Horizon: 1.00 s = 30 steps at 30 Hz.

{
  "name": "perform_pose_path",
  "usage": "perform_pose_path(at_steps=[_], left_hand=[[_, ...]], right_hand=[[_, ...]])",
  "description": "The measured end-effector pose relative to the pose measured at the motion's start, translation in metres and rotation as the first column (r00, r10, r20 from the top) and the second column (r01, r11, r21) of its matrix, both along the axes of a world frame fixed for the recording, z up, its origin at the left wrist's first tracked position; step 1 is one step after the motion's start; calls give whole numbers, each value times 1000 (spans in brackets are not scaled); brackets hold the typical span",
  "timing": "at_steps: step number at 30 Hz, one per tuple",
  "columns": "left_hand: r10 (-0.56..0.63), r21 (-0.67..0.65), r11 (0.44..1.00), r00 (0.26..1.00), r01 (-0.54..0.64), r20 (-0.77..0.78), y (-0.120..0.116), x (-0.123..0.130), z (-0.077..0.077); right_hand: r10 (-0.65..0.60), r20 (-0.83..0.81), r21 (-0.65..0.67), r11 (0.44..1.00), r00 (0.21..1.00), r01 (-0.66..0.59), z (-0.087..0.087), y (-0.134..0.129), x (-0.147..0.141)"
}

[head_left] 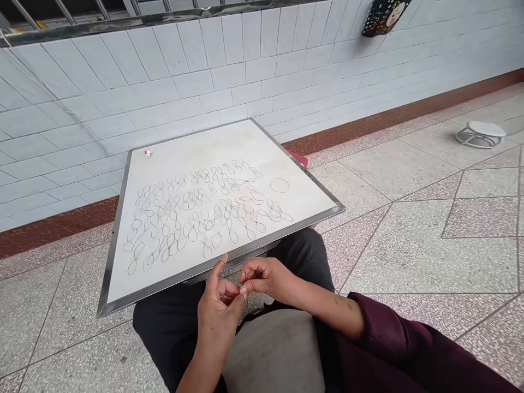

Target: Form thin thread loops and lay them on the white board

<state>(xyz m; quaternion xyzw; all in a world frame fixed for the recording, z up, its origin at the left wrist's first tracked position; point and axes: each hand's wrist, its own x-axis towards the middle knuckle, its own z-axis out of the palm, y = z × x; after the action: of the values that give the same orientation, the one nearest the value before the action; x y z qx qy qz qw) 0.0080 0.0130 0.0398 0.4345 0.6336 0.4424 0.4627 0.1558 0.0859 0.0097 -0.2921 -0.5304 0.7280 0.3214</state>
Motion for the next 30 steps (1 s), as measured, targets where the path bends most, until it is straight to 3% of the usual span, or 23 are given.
perform_pose_path(at_steps=[3, 7, 10, 14, 19, 23, 26, 30], left_hand=[[19, 32, 999, 999, -18, -39, 1, -1, -7], [131, 104, 988, 974, -113, -187, 1, 0, -16], [155, 107, 985, 973, -138, -169, 0, -1, -19], [78, 50, 996, 997, -79, 10, -3, -7, -19], [31, 32, 999, 985, -37, 172, -3, -10, -18], [63, 34, 997, 995, -66, 74, -3, -8, -21], [98, 58, 994, 995, -98, -9, -3, -8, -27], [90, 51, 994, 994, -93, 59, -2, -8, -34]], right_hand=[[-76, 58, 59, 996, 995, 72, 0, -3, -6], [-209, 116, 109, 974, 971, 197, -6, -6, -17], [-165, 103, 24, 986, 981, 163, -13, -4, -20], [-48, 98, -50, 997, 994, 53, -15, -4, -17], [-133, 130, 159, 981, 983, 112, -9, -11, -19], [-265, 208, 404, 900, 941, 164, -11, -17, -23], [-269, 230, 386, 907, 935, 166, -18, -16, -25], [-222, 181, 313, 936, 958, 158, -28, -12, -24]])
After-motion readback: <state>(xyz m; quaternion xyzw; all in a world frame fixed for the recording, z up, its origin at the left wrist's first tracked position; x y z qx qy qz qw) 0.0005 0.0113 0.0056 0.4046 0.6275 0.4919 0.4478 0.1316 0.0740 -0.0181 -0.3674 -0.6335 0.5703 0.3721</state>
